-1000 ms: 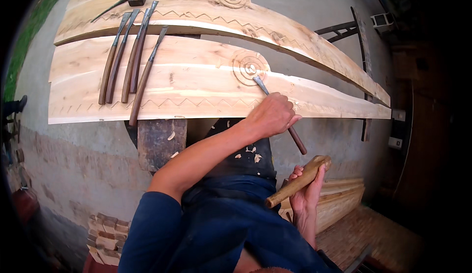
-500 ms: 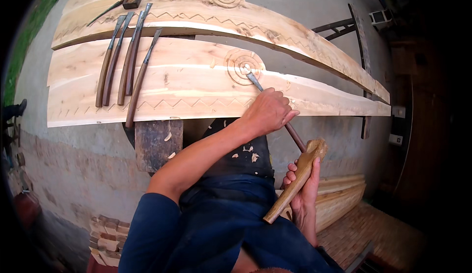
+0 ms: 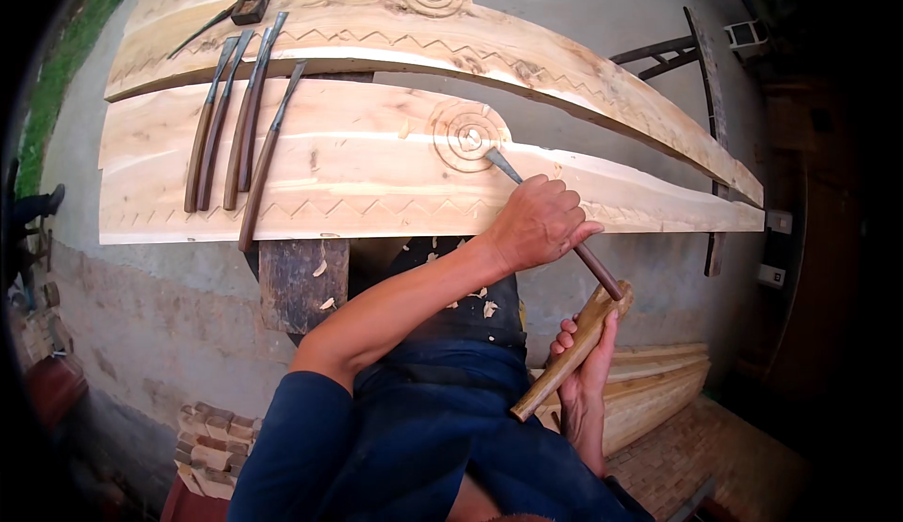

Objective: The person carves decorative spiral designs into a long wooden plank using a chisel and a wooden mallet, striking the chisel to remove small wood chips.

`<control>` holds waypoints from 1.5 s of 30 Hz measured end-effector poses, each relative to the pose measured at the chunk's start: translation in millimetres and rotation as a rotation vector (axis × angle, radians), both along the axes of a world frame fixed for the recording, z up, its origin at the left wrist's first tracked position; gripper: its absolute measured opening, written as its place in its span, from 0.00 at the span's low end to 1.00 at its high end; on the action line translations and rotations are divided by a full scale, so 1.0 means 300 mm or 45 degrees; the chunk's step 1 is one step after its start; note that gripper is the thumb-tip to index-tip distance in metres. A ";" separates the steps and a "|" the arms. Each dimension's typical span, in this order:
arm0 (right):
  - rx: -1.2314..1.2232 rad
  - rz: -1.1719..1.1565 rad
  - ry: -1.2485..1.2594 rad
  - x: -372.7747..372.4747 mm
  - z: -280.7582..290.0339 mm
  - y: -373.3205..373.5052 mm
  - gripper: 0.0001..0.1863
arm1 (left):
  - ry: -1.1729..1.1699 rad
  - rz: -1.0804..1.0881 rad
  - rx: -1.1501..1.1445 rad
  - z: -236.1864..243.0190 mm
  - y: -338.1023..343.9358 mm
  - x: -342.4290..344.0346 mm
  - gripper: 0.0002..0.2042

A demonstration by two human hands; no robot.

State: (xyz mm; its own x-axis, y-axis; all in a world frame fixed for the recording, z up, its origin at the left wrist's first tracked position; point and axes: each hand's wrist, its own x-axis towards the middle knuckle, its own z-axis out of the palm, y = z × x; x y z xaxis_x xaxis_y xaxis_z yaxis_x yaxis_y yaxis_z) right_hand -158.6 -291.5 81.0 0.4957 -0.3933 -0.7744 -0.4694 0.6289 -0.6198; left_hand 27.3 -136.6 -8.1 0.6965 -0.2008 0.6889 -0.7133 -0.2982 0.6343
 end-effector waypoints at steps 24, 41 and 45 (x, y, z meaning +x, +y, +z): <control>-0.205 0.221 -0.195 0.067 0.061 0.014 0.32 | 0.160 0.047 0.099 -0.003 -0.023 0.020 0.18; -0.403 0.461 -0.129 0.075 0.024 -0.053 0.29 | 0.211 0.111 0.173 -0.008 -0.043 0.026 0.17; -0.373 0.012 -0.307 0.101 0.021 -0.095 0.27 | 0.237 0.131 0.161 -0.007 -0.048 0.029 0.16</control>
State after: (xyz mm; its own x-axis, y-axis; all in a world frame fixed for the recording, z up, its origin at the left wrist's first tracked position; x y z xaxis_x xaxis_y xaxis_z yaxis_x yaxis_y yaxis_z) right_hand -128.2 -320.0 87.1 0.6544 -0.5754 -0.4905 -0.2928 0.4052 -0.8661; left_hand 35.9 -150.9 -10.3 0.8304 -0.1987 0.5205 -0.5493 -0.4486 0.7050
